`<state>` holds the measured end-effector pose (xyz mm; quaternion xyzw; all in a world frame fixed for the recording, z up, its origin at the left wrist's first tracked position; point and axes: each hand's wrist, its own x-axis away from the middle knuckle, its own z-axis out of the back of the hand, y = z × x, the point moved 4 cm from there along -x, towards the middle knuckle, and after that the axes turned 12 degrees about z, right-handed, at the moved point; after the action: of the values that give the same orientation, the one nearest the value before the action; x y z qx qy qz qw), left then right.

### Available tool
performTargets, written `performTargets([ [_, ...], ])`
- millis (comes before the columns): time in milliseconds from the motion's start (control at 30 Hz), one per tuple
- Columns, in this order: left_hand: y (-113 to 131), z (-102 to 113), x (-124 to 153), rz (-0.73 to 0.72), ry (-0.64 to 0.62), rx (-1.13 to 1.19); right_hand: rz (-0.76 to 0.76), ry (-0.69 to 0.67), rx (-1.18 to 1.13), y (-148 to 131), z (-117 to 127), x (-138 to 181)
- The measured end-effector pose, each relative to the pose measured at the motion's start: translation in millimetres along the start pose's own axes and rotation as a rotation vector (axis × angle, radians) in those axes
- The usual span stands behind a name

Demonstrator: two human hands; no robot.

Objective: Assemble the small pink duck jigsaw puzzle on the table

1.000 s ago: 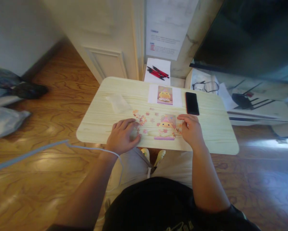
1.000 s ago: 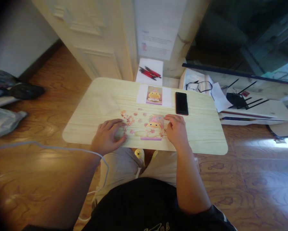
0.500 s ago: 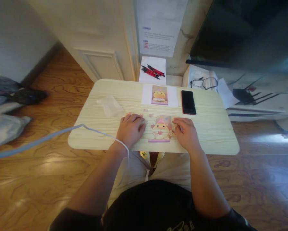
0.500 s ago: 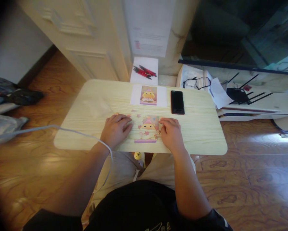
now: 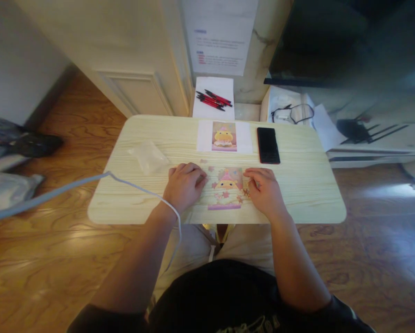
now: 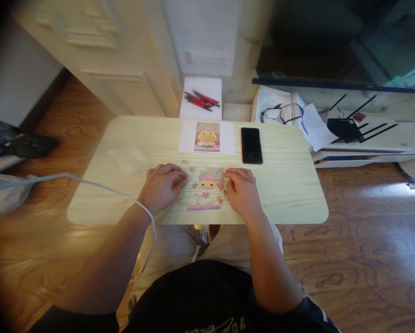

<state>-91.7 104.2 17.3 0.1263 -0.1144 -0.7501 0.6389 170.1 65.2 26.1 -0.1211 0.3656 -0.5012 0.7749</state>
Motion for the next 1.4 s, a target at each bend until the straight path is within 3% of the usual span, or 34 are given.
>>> performTargets([
  [267,1.6,-4.3,-10.0,-0.013,-0.066,0.054,-0.011,0.002,-0.007,4.6,-1.5,-2.0],
  [500,1.2,-3.1,-11.7,-0.042,-0.001,0.067,-0.013,0.009,0.0,6.3,1.3,-6.8],
  [700,3.8,-2.1,-12.9,-0.057,-0.011,-0.023,-0.023,0.006,-0.008,7.2,0.7,-7.0],
  [1400,5.7,-2.1,-19.2,0.008,-0.019,-0.014,-0.024,0.012,-0.003,7.7,0.3,-3.6],
])
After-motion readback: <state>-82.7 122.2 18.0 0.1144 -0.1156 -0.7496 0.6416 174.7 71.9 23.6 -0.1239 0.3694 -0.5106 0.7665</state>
